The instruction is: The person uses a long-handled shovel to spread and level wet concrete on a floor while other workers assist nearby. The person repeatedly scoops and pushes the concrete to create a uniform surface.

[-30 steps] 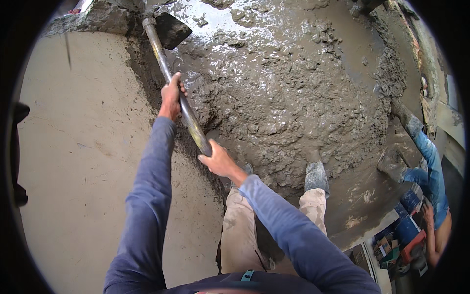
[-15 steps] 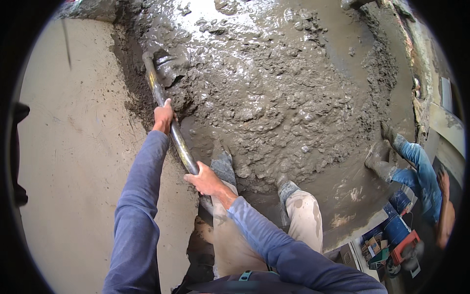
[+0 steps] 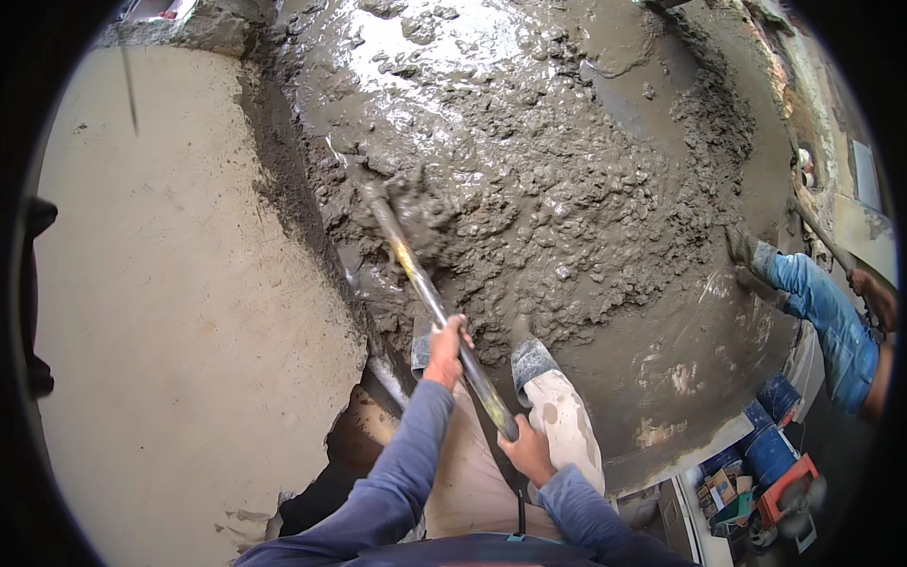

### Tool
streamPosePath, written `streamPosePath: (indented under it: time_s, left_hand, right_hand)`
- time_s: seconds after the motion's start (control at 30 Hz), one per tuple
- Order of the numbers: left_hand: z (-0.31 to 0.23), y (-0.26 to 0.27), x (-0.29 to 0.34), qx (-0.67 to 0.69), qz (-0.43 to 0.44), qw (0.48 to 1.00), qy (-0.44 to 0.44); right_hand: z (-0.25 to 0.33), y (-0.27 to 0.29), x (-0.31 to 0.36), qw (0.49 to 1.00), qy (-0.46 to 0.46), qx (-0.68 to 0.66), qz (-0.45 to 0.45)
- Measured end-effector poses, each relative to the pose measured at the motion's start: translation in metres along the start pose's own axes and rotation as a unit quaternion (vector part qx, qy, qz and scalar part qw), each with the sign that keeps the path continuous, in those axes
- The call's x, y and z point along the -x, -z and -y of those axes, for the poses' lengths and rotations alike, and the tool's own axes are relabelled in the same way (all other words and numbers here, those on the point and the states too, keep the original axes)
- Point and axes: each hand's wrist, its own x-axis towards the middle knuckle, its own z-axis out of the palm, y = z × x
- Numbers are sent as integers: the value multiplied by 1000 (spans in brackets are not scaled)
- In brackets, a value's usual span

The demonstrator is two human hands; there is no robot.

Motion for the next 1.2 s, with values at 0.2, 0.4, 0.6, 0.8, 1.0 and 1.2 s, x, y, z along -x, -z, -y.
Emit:
streamPosePath:
  time_s: [0.2, 0.4, 0.6, 0.8, 1.0, 1.2]
  left_hand:
    - [-61, 16, 4, 28, 24, 999, -39]
    - [-313, 42, -139, -77, 41, 952, -293]
    - [-454, 86, -306, -277, -81, 928, -237]
    - [-346, 148, -291, -407, -176, 869, -219]
    - [-171, 176, -205, -509, -209, 801, -235]
    - [-134, 127, -149, -305, -81, 949, 10]
  right_hand:
    - [28, -51, -18, 999, 43, 17, -14]
    - [243, -85, -218, 927, 250, -235, 151]
    - [404, -127, -291, 866, 172, -401, 245]
    - [348, -169, -216, 853, 41, -437, 283]
    - [223, -168, -100, 861, -19, -409, 301]
    - [190, -67, -49, 813, -46, -493, 306]
